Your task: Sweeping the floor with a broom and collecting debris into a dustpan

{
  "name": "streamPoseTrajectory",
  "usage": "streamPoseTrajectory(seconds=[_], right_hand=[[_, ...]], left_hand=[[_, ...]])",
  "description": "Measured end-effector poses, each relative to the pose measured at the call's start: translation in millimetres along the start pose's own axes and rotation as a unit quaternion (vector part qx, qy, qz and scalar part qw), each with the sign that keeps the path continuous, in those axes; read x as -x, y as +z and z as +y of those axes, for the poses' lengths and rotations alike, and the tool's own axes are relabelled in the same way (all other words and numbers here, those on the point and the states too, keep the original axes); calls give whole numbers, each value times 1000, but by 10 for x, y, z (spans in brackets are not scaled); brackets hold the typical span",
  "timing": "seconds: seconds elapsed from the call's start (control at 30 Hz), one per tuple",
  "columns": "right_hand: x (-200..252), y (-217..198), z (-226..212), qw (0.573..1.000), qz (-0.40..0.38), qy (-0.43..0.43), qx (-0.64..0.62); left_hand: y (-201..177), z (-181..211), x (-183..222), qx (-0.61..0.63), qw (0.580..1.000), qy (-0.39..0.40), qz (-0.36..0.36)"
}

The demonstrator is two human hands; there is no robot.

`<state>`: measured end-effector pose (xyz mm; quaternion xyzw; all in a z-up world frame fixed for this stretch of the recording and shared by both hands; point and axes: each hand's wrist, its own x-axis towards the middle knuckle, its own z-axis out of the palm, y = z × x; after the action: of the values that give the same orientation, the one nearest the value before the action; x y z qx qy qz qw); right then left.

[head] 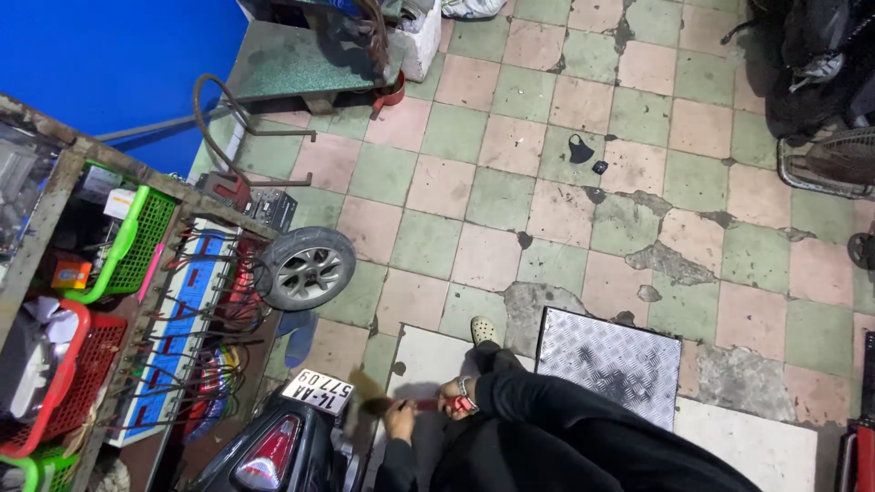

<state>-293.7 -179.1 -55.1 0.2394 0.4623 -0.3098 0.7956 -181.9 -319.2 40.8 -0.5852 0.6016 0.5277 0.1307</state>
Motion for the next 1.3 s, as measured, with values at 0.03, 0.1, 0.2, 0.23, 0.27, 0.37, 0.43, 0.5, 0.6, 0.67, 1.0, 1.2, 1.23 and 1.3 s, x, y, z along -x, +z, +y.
streamPoseTrajectory(seconds=[0.03, 0.1, 0.2, 0.23, 0.27, 0.37, 0.43, 0.5, 0.6, 0.67, 1.0, 1.2, 1.23, 1.3], right_hand=[[-106, 46, 45, 998, 39, -14, 43], [-726, -517, 238, 988, -155, 1, -8], [663, -302, 468, 990, -30, -135, 30], [1540, -123, 260, 913, 286, -270, 113], [1208, -439, 193, 912, 287, -272, 112], [688, -1144, -22, 921, 339, -192, 14], [940, -1261, -173, 891, 406, -195, 67], [1048, -1274, -272, 879, 414, -234, 3], [1149, -1112, -212, 856, 445, -262, 17], [1309, -860, -105, 842, 467, -254, 92], [1764, -703, 147, 909, 162, -312, -225], [2275, -813, 20, 946, 74, -264, -175], [2266, -913, -15, 952, 63, -271, -125], [2492, -932, -74, 952, 88, -283, -80]], left_hand=[[-81, -48, 88, 29, 999, -18, -1], [-167, -150, 145, 105, 994, -7, -10], [-241, -386, 107, 138, 990, -11, -18], [-247, -453, 67, 91, 995, -27, -17], [-231, -459, 45, 91, 995, -24, -18], [-168, -417, 15, 114, 992, -37, -28], [-132, -318, 4, 88, 995, -15, -46], [20, -182, -102, 133, 989, 15, -61], [119, 27, -151, 150, 984, 44, -82], [199, 162, -209, 120, 988, 48, -89], [975, 1032, 31, 155, 960, 30, -232], [1618, 1349, 11, 138, 958, -81, -239], [1711, 1426, 7, 132, 953, -105, -250], [1887, 1501, -76, 155, 953, -102, -241]])
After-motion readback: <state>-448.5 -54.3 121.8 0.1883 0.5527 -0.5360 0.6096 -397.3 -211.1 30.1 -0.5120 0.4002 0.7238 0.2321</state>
